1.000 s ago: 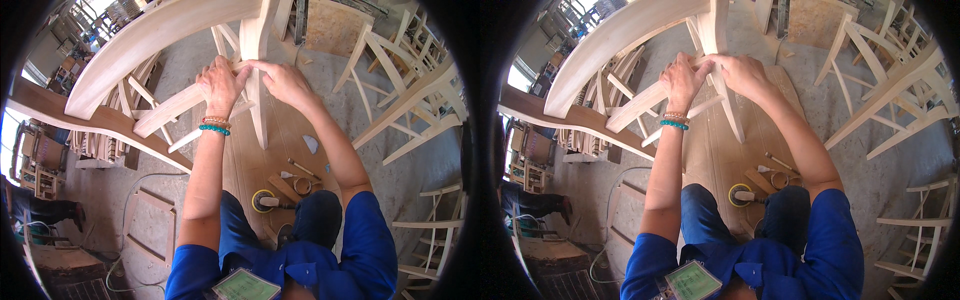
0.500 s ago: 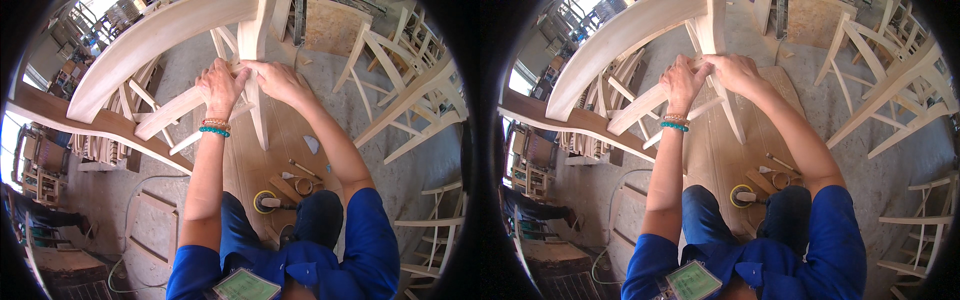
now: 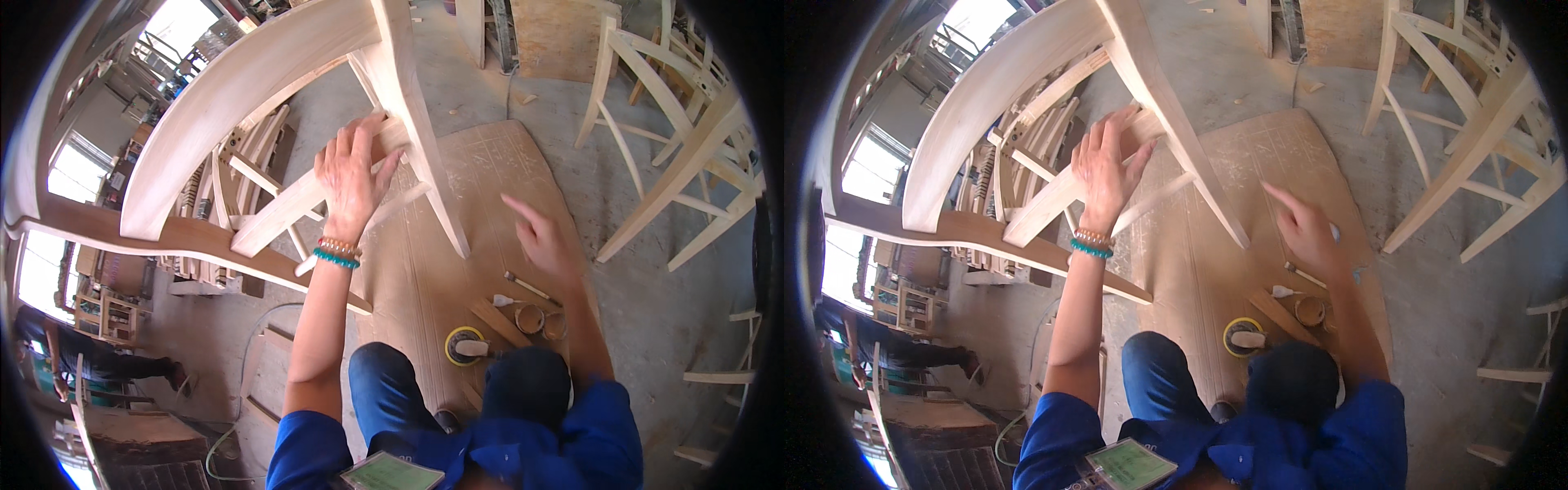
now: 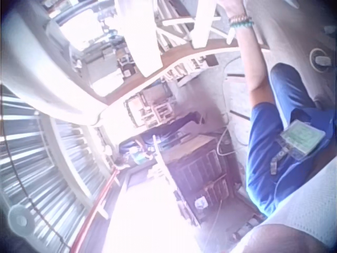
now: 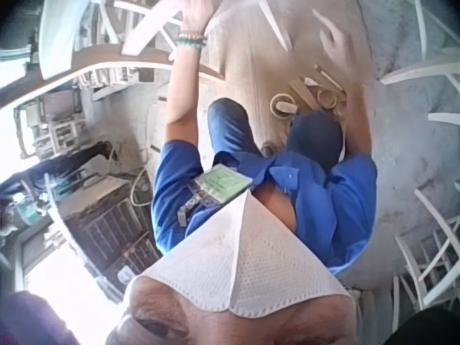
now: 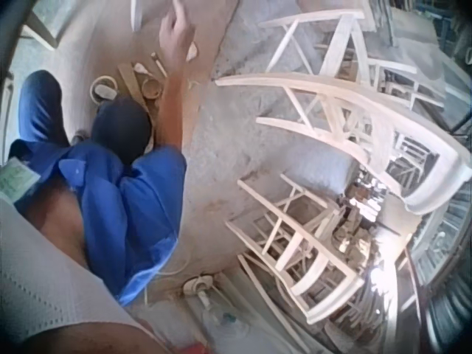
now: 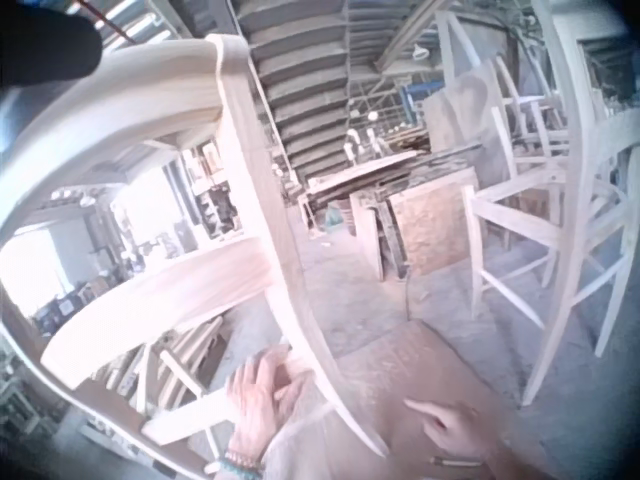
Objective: The person smooths a wooden chair frame with an orbital sander, then applies glue to joints and wipes away excess with a cloth. The person repeats sanding and wiping on different sections of the chair.
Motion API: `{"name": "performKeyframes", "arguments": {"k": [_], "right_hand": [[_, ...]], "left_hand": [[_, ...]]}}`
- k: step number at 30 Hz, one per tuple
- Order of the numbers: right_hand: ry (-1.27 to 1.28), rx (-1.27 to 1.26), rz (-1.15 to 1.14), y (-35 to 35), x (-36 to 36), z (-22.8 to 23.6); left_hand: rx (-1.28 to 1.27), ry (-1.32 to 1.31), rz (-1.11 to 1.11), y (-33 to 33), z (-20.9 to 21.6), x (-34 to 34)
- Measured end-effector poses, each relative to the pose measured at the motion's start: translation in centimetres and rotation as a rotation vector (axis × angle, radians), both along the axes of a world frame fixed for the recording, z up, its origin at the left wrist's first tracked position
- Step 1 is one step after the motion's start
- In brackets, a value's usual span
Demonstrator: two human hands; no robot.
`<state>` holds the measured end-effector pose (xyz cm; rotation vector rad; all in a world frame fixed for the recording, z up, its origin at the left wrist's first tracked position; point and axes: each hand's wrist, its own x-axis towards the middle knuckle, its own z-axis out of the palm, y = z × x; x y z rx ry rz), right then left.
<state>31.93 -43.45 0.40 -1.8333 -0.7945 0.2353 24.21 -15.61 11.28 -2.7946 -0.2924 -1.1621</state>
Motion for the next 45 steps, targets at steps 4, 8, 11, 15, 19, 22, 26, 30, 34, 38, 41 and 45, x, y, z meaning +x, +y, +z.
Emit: {"name": "performKeyframes", "arguments": {"k": [4, 8, 11, 15, 19, 22, 26, 30, 34, 38, 41, 45], "right_hand": [[0.34, -0.052, -0.077, -2.8, -2.1, -9.4], [0.476, -0.036, -0.107, -4.7, -4.0, -13.1], [0.438, -0.072, -0.116, -6.3, -4.0, -15.6], [0.402, -0.082, -0.14, -6.5, -4.4, -16.7], [0.405, -0.098, -0.153, -6.0, -5.0, -17.3], [0.372, -0.102, -0.148, -5.7, -5.3, -17.7], [0.36, -0.098, -0.138, -5.7, -5.4, -18.2], [0.311, -0.133, -0.184, -6.5, -5.5, -18.7], [0.334, -0.175, -0.293, -8.4, -4.5, -18.9], [0.349, -0.114, -0.419, -11.2, -3.5, -19.5], [0.302, -0.21, -0.47, -12.1, -3.3, -19.2], [0.214, -0.349, -0.453, -12.8, -3.4, -20.1]], "left_hand": [[0.102, 0.018, -0.073, 0.4, -0.2, -0.7], [0.173, 0.018, -0.058, 1.0, -0.8, -0.8], [0.109, 0.032, -0.094, 0.8, -0.5, -0.2], [0.017, -0.067, -0.053, -0.1, -0.5, 0.5], [-0.096, -0.15, 0.105, -0.6, -0.7, 1.5], [-0.123, -0.161, 0.143, -0.6, -0.7, 2.0], [-0.115, -0.174, 0.13, -0.4, -0.6, 2.2], [-0.118, -0.077, 0.153, -0.4, -0.1, 2.1], [-0.007, 0.079, 0.122, 0.7, -0.1, 1.5], [-0.162, -0.005, 0.132, 0.3, -0.8, 1.8], [-0.096, -0.083, 0.215, 0.1, -1.1, 2.0], [-0.076, -0.115, 0.216, 0.0, -1.1, 2.4]]}}
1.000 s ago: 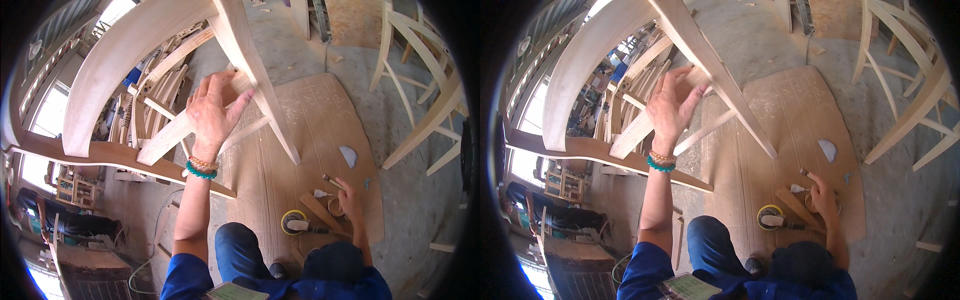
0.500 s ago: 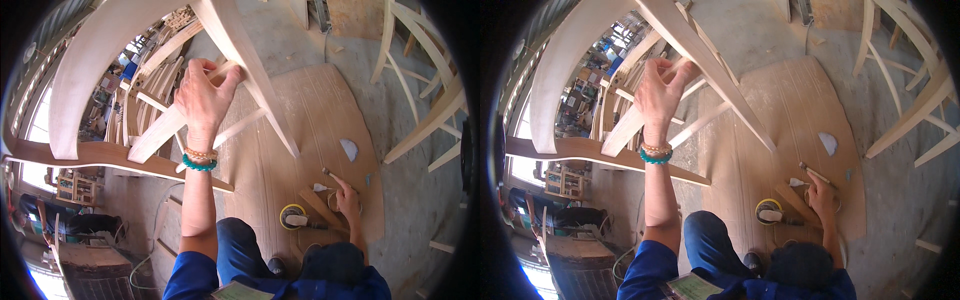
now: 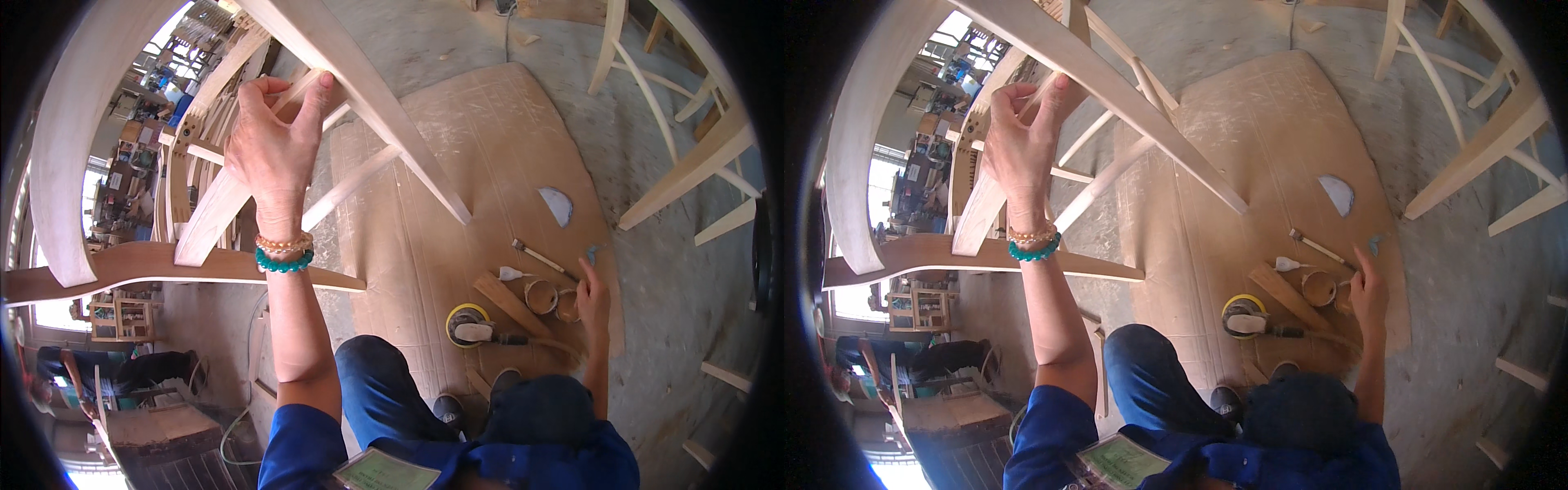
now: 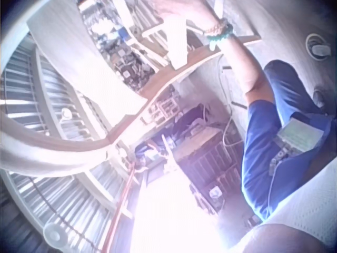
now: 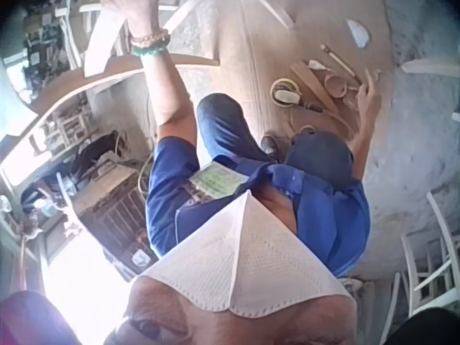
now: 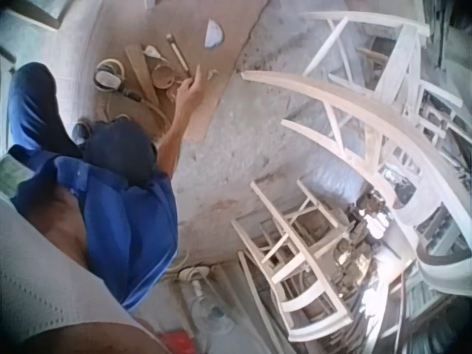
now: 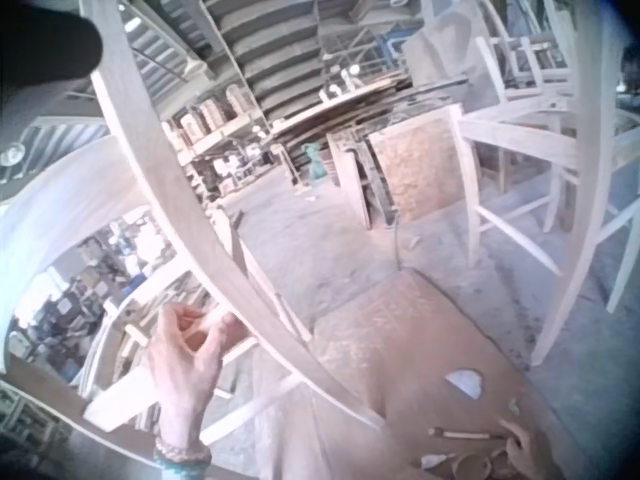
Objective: The person smooths a wooden chair frame with an orbital sander, then applies glue to joints and wipes away excess with a cloth. The person repeats sanding and wiping on different sections of the chair.
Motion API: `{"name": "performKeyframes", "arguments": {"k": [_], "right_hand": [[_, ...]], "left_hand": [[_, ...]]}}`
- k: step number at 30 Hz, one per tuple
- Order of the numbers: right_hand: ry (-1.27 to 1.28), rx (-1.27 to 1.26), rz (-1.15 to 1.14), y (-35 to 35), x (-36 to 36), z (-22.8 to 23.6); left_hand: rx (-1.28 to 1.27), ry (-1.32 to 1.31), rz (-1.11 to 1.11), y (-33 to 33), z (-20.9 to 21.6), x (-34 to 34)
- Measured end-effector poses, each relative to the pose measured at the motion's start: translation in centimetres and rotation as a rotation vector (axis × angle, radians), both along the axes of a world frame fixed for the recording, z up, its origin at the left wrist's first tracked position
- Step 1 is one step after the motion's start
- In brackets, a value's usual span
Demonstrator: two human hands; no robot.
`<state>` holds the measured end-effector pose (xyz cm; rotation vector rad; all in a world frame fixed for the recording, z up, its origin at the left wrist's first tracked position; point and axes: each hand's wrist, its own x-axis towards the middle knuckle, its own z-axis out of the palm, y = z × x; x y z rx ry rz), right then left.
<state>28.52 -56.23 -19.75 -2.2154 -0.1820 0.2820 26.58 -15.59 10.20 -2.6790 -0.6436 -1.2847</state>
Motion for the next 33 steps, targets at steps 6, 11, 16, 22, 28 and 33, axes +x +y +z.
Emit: {"name": "performKeyframes", "arguments": {"k": [6, 11, 16, 22, 28, 33], "right_hand": [[-0.026, -0.129, 0.064, 1.0, -1.0, -0.8], [-0.136, -0.165, 0.031, 0.0, -0.6, -2.7], [-0.187, -0.299, -0.066, -1.2, 0.6, -3.0], [-0.225, -0.267, -0.033, -1.4, -0.1, -5.6], [-0.469, -0.349, 0.402, 5.1, 1.0, -9.6], [-0.353, -0.527, 0.682, 10.4, 2.1, -13.7]], "left_hand": [[-0.011, 0.014, -0.007, 0.3, 0.1, -0.3], [-0.062, 0.105, 0.041, 0.5, 0.2, 0.0], [0.11, 0.2, 0.02, 2.7, 0.1, -1.5], [0.433, 0.217, 0.131, 3.7, -1.3, -0.2], [0.681, -0.026, 0.148, 3.8, -2.4, -0.3], [0.593, -0.173, -0.027, 3.6, -4.0, 0.8]]}}
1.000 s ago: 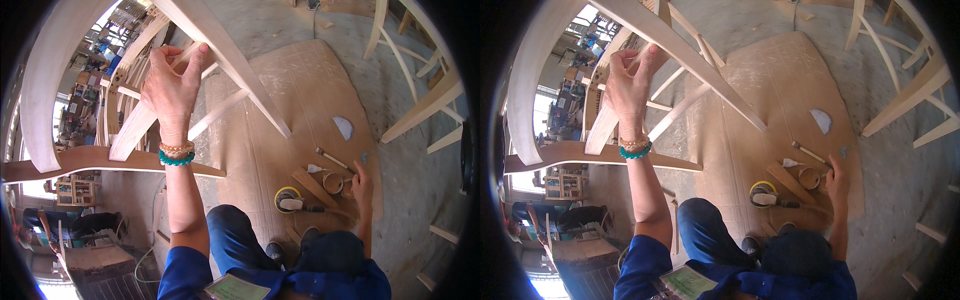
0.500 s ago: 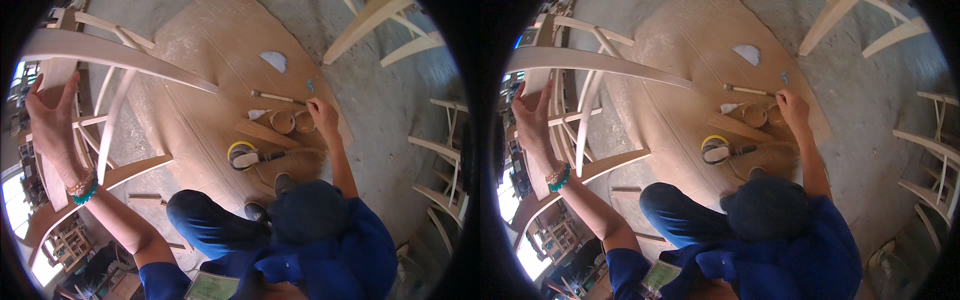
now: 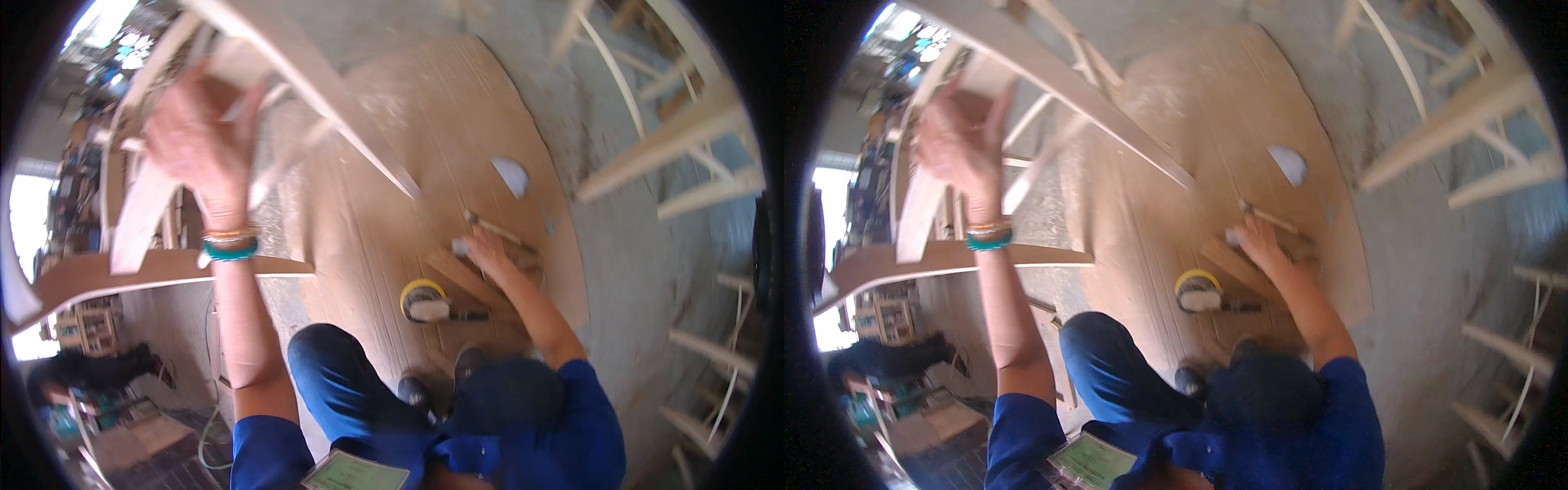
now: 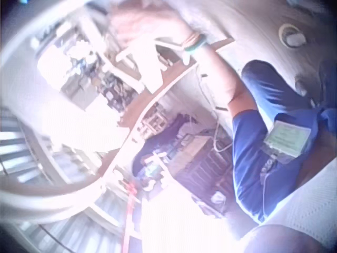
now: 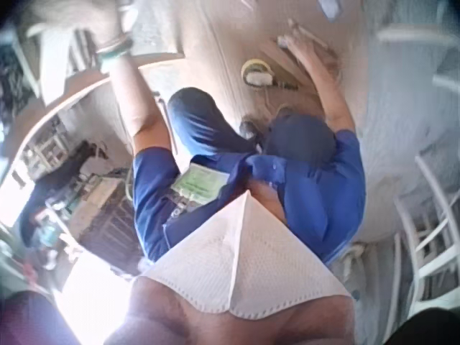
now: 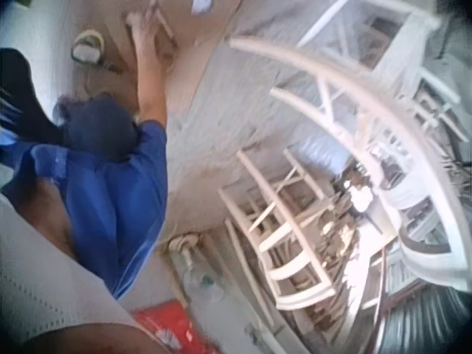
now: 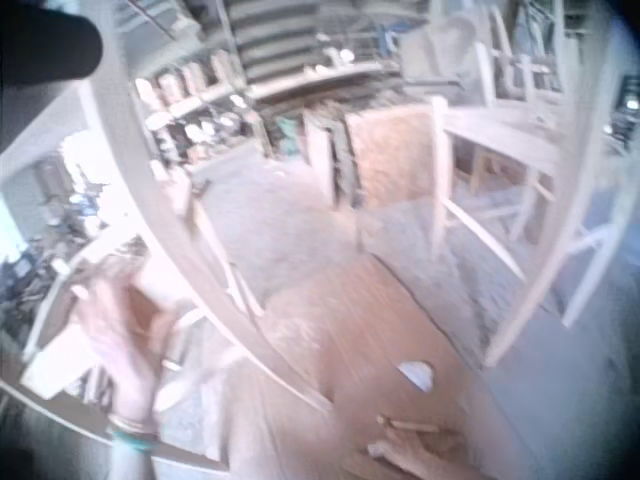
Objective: The person smooths a wooden chair frame with an orbital sander, then applies glue to joints and wipes away excess with a cloth. The person repeats sanding and wiping on different sections of the chair.
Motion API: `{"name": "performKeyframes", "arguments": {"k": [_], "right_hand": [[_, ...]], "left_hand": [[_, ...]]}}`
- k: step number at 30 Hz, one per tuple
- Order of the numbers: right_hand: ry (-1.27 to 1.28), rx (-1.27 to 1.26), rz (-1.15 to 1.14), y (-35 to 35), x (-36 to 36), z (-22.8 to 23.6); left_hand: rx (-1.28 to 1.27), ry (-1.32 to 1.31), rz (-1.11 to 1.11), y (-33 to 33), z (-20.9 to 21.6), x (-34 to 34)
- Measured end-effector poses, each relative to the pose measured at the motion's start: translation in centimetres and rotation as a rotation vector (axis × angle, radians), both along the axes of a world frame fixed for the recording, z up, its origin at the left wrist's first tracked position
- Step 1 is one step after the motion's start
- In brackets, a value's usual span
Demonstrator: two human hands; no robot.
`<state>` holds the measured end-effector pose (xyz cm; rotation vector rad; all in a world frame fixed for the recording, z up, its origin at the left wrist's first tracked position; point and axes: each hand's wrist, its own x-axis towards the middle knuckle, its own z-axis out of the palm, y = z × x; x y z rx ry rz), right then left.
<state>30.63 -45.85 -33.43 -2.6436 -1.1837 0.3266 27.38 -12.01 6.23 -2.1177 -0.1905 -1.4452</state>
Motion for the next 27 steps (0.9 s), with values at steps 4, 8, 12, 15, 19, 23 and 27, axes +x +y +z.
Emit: {"name": "performKeyframes", "arguments": {"k": [4, 8, 12, 15, 19, 23, 27], "right_hand": [[0.128, 0.082, 0.073, 1.7, -0.4, -0.6], [0.092, 0.034, 0.122, 2.1, 0.0, 0.5], [-0.049, 0.144, 0.085, 1.8, 1.7, 1.3], [0.134, 0.31, -0.169, 2.3, 2.6, 5.0], [0.875, 0.855, -0.438, 2.2, 5.7, 16.7], [0.818, 1.241, -0.264, 3.7, 5.1, 32.2], [0.512, 1.414, -0.05, 6.4, 3.6, 40.7]], "left_hand": [[-0.169, 0.02, 0.014, -1.4, 0.0, -0.8], [-0.24, 0.033, 0.061, -1.7, 0.6, -1.7], [-0.289, 0.002, 0.006, -2.3, 0.8, -0.7], [-0.291, -0.001, 0.015, -2.4, 0.5, -0.7], [-0.324, -0.018, -0.041, -2.2, 0.2, -0.9], [-0.331, -0.031, -0.076, -1.9, 0.1, -1.2], [-0.338, -0.033, -0.101, -2.0, 0.2, -1.1]]}}
